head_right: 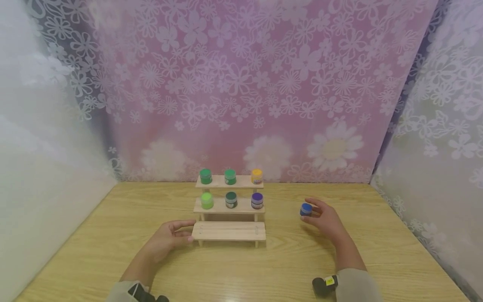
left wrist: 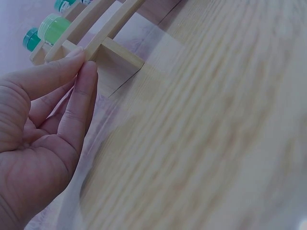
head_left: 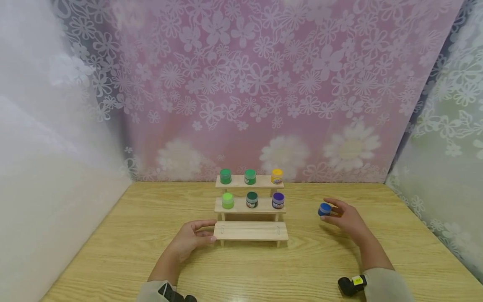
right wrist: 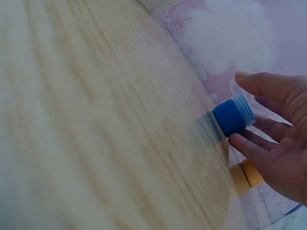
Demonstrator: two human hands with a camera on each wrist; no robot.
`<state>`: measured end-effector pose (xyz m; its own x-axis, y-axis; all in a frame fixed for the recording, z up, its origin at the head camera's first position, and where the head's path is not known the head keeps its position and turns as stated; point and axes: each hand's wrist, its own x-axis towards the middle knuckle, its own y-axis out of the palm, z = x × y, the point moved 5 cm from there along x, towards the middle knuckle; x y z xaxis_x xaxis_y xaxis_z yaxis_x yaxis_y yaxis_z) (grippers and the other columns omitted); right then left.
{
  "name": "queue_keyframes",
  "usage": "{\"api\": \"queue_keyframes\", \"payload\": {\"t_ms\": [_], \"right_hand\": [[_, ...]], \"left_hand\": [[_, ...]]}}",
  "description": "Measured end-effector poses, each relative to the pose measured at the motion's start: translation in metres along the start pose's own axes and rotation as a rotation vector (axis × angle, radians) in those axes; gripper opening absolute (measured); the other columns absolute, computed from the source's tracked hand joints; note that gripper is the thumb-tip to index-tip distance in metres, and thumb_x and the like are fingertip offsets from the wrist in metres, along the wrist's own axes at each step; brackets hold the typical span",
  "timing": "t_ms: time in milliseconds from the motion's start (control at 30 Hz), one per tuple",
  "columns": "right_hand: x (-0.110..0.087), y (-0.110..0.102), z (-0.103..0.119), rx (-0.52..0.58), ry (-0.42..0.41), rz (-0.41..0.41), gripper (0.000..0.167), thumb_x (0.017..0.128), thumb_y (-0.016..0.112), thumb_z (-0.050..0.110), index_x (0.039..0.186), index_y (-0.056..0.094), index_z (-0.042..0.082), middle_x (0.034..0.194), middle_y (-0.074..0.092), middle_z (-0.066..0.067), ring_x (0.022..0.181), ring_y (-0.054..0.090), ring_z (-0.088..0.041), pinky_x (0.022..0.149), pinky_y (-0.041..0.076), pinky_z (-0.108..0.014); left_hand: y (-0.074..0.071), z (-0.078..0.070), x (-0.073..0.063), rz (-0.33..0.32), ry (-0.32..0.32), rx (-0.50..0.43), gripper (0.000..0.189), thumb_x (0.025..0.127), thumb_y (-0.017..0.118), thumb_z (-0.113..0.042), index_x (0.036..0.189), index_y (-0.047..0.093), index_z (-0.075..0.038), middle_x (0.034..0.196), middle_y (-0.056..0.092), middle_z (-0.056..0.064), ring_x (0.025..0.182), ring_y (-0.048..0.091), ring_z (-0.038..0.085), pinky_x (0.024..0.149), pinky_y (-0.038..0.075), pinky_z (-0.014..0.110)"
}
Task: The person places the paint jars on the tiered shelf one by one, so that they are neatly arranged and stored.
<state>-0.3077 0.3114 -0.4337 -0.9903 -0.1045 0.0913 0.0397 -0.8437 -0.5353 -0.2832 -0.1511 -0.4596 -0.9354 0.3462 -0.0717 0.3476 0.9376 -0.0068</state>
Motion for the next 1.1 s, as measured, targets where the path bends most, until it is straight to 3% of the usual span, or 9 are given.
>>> {"api": "queue_keyframes", "payload": {"t_ms": [233, 533, 1100], "right_hand": [[0.0068, 0.0019, -0.0057, -0.019, 0.003, 0.021, 0.074, 0.092, 0.071, 0.023, 0.15, 0.032, -0.003, 0.146, 0.038, -0.03, 0.128, 0.044, -0.047, 0.094, 0.05, -0.047], [0.0083, 0.0026, -0.0049, -0.064, 0.007, 0.001, 0.057, 0.096, 0.064, 0.013, 0.144, 0.041, -0.005, 0.139, 0.045, -0.031, 0.123, 0.048, -0.047, 0.093, 0.05, -0.05], [0.007, 0.0011, -0.0032, -0.102, 0.037, -0.046, 0.051, 0.095, 0.066, 0.017, 0.139, 0.049, -0.004, 0.13, 0.054, -0.03, 0.118, 0.052, -0.045, 0.087, 0.052, -0.048]], "left_hand": [[-0.0011, 0.0002, 0.0004, 0.003, 0.008, -0.005, 0.061, 0.082, 0.078, -0.004, 0.137, 0.053, 0.003, 0.117, 0.064, 0.017, 0.097, 0.067, 0.024, 0.082, 0.056, 0.036], [-0.0013, 0.0029, 0.0015, -0.007, -0.002, -0.01, 0.062, 0.08, 0.079, -0.004, 0.136, 0.054, 0.002, 0.112, 0.066, 0.017, 0.097, 0.067, 0.024, 0.081, 0.056, 0.034], [-0.0001, 0.0009, 0.0001, 0.003, 0.007, -0.009, 0.061, 0.082, 0.078, -0.002, 0.137, 0.053, 0.004, 0.117, 0.064, 0.018, 0.096, 0.067, 0.024, 0.081, 0.056, 0.034]]}}
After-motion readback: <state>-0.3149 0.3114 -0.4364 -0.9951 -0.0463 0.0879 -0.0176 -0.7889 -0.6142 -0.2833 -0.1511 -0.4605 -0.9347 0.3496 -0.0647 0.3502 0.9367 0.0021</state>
